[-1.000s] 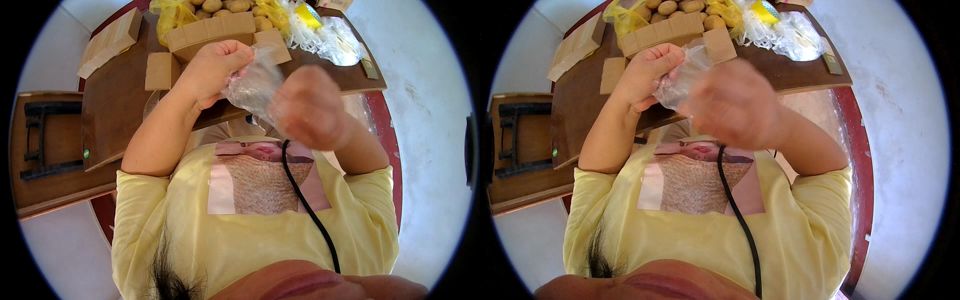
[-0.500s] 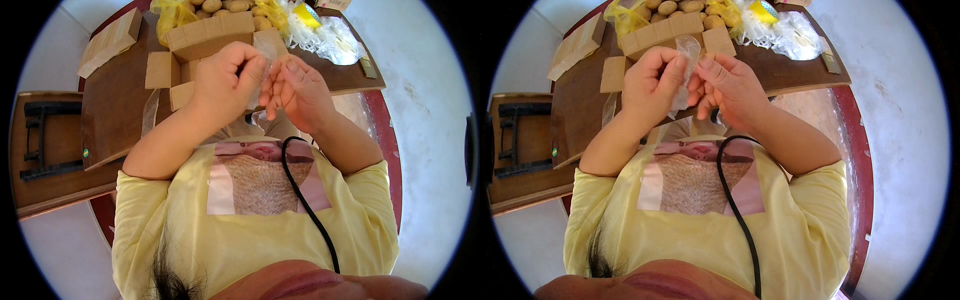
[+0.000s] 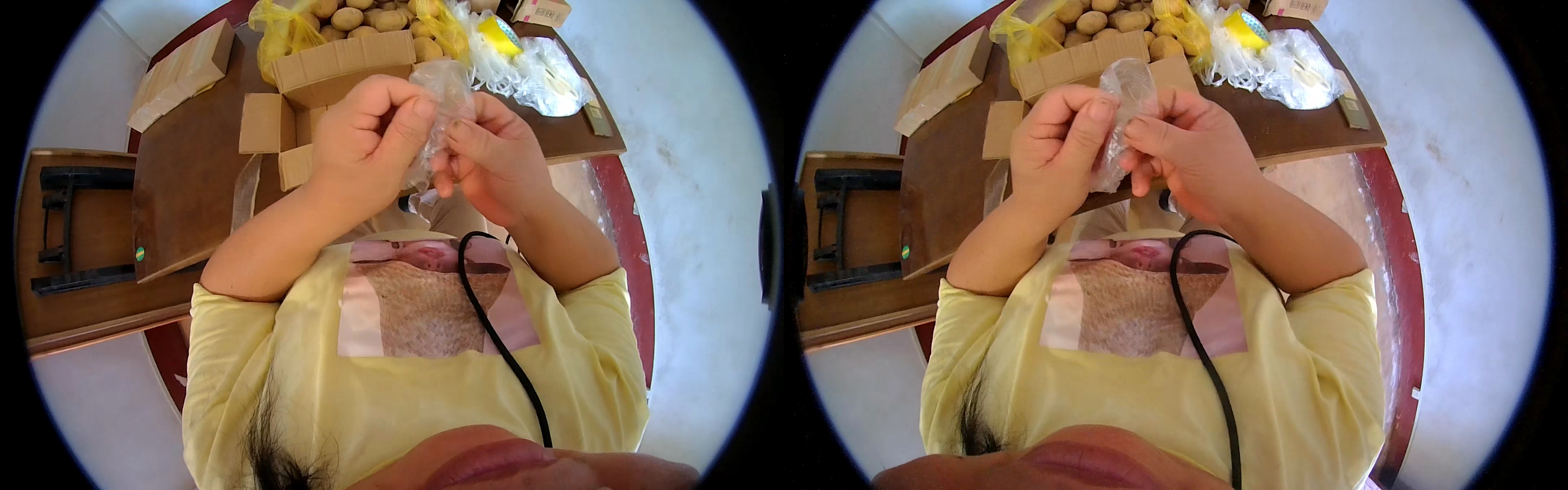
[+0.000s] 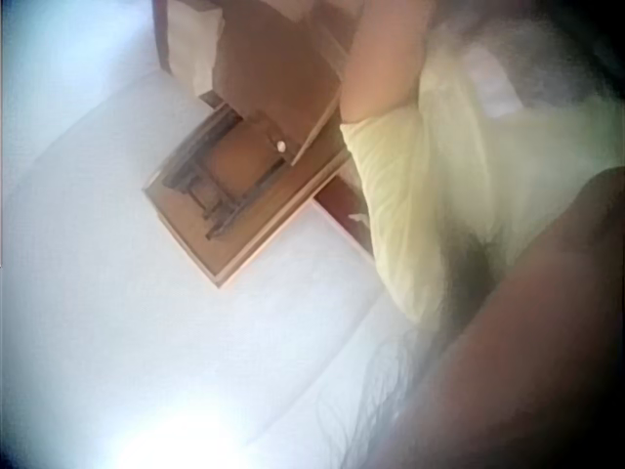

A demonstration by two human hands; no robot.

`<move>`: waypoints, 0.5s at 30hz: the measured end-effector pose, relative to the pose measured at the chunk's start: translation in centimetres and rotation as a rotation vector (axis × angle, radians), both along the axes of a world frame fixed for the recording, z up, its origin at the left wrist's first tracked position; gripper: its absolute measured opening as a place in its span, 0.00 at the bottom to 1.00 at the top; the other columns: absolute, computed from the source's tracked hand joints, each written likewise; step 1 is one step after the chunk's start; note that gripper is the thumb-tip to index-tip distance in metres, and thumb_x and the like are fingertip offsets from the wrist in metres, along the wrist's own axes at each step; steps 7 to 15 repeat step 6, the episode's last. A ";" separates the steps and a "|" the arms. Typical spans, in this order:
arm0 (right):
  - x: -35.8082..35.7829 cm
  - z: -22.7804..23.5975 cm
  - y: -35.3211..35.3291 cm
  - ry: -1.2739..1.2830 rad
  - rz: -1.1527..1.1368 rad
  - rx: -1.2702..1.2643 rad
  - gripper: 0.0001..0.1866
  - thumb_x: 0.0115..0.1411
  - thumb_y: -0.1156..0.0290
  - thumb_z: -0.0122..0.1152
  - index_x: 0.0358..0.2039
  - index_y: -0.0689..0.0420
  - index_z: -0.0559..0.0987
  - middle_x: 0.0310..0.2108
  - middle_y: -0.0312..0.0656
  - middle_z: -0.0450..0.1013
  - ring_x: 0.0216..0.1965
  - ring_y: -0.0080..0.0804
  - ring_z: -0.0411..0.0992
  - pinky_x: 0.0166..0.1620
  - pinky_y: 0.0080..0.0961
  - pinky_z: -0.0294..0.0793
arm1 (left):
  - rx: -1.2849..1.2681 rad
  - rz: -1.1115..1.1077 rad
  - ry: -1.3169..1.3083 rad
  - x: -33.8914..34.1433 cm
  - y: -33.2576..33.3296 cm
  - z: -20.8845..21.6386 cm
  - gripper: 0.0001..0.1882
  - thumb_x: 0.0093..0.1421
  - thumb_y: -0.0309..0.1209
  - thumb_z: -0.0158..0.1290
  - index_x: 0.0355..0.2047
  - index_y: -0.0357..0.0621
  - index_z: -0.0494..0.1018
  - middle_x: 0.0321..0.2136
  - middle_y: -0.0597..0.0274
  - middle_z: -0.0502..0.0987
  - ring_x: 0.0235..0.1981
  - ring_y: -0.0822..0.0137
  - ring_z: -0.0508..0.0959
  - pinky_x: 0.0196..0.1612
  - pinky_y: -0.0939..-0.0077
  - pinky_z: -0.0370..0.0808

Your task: The person assembles a small cardboard box by folding and taping its flaps. They then open a larger cardboard box and handle a small plastic bag.

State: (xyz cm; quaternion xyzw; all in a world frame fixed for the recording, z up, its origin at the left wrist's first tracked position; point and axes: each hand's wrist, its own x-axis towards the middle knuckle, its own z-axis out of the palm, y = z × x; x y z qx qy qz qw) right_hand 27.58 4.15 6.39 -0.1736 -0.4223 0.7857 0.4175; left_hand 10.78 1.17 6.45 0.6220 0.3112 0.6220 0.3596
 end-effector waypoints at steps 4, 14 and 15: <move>1.1 0.1 -0.3 0.036 -0.050 0.183 0.05 0.60 0.77 0.61 0.33 0.58 0.72 0.29 0.41 0.75 0.26 0.31 0.75 0.24 0.27 0.76 | -0.136 -0.009 -0.143 -0.5 -0.6 1.0 0.06 0.66 0.29 0.50 0.36 0.39 0.71 0.22 0.69 0.73 0.19 0.82 0.70 0.22 0.87 0.68; 1.6 -0.4 -0.3 0.062 -0.051 0.351 0.06 0.60 0.78 0.60 0.34 0.59 0.71 0.29 0.41 0.75 0.26 0.35 0.76 0.24 0.27 0.76 | -0.119 -0.020 -0.120 -1.0 -1.4 1.1 0.08 0.67 0.31 0.49 0.40 0.40 0.71 0.22 0.69 0.73 0.21 0.82 0.71 0.24 0.87 0.69; 1.6 -0.4 -0.3 0.062 -0.051 0.351 0.06 0.60 0.78 0.60 0.34 0.59 0.71 0.29 0.41 0.75 0.26 0.35 0.76 0.24 0.27 0.76 | -0.119 -0.020 -0.120 -1.0 -1.4 1.1 0.08 0.67 0.31 0.49 0.40 0.40 0.71 0.22 0.69 0.73 0.21 0.82 0.71 0.24 0.87 0.69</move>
